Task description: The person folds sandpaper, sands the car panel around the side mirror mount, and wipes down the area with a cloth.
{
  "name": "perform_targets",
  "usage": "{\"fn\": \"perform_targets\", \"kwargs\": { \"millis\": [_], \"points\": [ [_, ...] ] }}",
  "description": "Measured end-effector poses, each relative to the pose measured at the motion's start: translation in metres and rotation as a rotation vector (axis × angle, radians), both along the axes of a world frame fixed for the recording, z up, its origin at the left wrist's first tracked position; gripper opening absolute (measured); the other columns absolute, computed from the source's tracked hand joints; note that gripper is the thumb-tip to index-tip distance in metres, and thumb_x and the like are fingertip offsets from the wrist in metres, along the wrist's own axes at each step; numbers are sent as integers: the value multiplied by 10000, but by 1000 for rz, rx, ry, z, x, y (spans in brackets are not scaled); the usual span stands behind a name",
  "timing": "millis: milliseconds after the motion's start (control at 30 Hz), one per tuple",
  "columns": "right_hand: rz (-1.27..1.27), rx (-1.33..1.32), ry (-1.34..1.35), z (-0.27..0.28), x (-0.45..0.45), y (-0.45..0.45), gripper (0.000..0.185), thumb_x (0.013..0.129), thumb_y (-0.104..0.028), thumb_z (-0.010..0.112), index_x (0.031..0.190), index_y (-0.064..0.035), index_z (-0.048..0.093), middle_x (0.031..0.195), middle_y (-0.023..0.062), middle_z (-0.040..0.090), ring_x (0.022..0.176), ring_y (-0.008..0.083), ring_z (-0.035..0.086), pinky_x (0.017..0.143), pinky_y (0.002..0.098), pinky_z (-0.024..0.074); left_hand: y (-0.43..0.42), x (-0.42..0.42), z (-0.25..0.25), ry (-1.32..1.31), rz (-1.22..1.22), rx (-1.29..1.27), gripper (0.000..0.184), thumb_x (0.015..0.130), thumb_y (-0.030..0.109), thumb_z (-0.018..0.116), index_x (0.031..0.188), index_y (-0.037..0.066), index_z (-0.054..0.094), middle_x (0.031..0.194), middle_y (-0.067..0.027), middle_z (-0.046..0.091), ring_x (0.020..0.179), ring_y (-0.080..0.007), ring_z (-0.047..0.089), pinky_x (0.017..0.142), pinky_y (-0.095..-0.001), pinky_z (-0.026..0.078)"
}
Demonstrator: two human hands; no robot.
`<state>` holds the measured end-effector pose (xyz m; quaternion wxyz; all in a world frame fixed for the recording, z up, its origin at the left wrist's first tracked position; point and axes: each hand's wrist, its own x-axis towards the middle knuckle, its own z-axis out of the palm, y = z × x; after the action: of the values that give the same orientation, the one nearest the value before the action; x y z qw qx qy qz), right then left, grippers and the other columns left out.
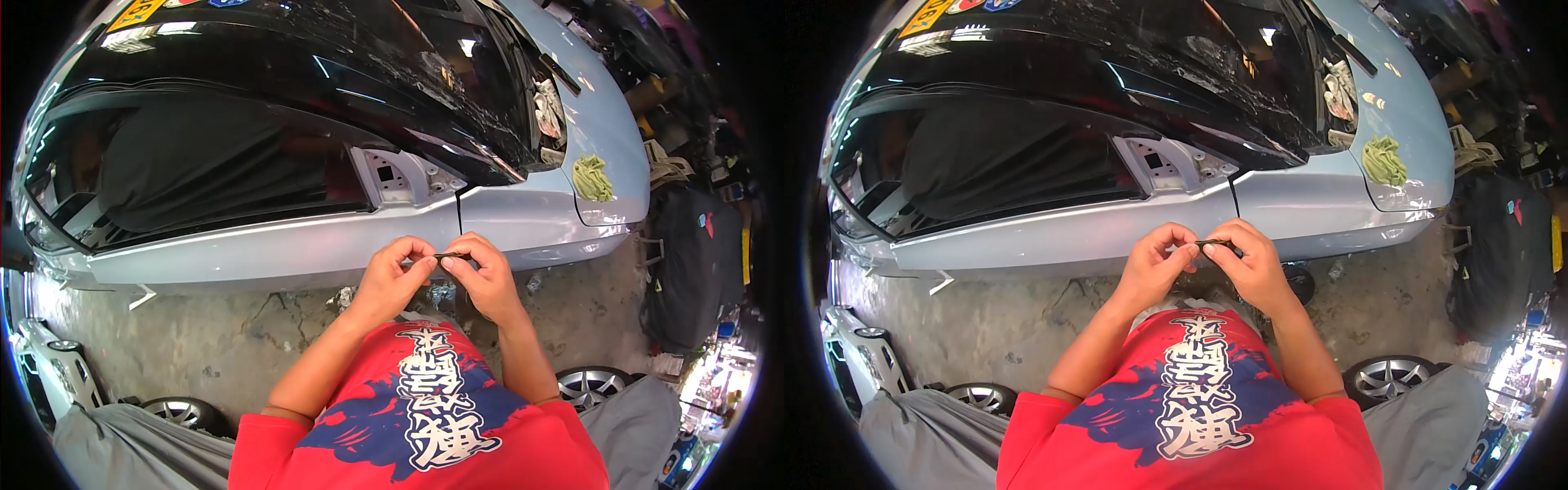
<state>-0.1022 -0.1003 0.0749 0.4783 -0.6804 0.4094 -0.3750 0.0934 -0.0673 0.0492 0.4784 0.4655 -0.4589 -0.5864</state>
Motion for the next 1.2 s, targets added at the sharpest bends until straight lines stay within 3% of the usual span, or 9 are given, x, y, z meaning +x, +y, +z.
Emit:
{"fn": "perform_targets", "kwargs": {
  "millis": [67,167,367,400,500,567,700,1000,1200],
  "points": [
    [-34,-24,13,3,15,-2,97,928,-51,715,986,24,691,954,95,671,892,198,641,794,334,504,-8,11,-1,-200,-1,-125,76,997,66,664,1012,-8,663,975,-28,659,823,-83,597,682,-242,465],
    [-86,-113,61,-3,32,-4,89,921,-43,713,980,19,690,943,106,669,895,229,651,787,350,514,-19,17,-12,-222,92,-340,94,942,67,695,1008,3,679,907,-67,636,778,-138,593,611,-292,452],
    [-347,-646,258,-23,54,-39,97,877,-17,715,968,-22,683,933,107,667,858,296,634,784,405,498,-22,33,-14,-49,189,-181,181,949,56,723,1116,6,677,984,-51,634,837,-102,592,621,-245,469],
    [-407,-746,312,-24,56,-51,109,865,-13,718,966,-31,681,933,102,669,851,299,631,782,413,491,-19,42,-21,-44,192,-192,251,974,41,704,1217,19,649,1006,-30,619,804,-80,577,612,-221,470],
    [-456,-894,404,-25,61,-74,141,836,-15,727,962,-55,679,933,77,677,844,281,629,772,412,467,-3,77,-21,-18,317,-200,256,1010,31,656,1264,34,627,956,-17,600,738,-65,550,593,-215,462],
    [-464,-946,442,-25,64,-83,161,820,-24,733,966,-71,686,922,54,677,827,250,629,741,389,444,4,109,-34,-87,445,-350,228,1056,72,601,1284,59,610,878,-2,571,645,-45,499,536,-200,436],
    [-465,-1000,492,-22,68,-91,185,803,-20,731,972,-82,686,899,43,669,807,233,626,731,385,428,19,172,-62,-228,688,-436,185,1049,37,603,1230,14,629,872,-13,585,642,-49,501,554,-200,429],
    [-492,-1029,467,-34,68,-98,219,764,-5,740,958,-84,676,862,42,658,776,233,630,735,385,425,15,210,-99,-540,586,-650,53,1038,58,619,1021,7,619,840,-40,595,604,-75,496,548,-227,401],
    [-526,-1063,448,-39,72,-98,246,745,7,752,959,-83,671,844,43,657,756,234,632,721,385,422,19,208,-96,-512,595,-531,51,1013,27,630,971,7,609,839,-70,606,612,-113,518,564,-252,411]
  ]
}}
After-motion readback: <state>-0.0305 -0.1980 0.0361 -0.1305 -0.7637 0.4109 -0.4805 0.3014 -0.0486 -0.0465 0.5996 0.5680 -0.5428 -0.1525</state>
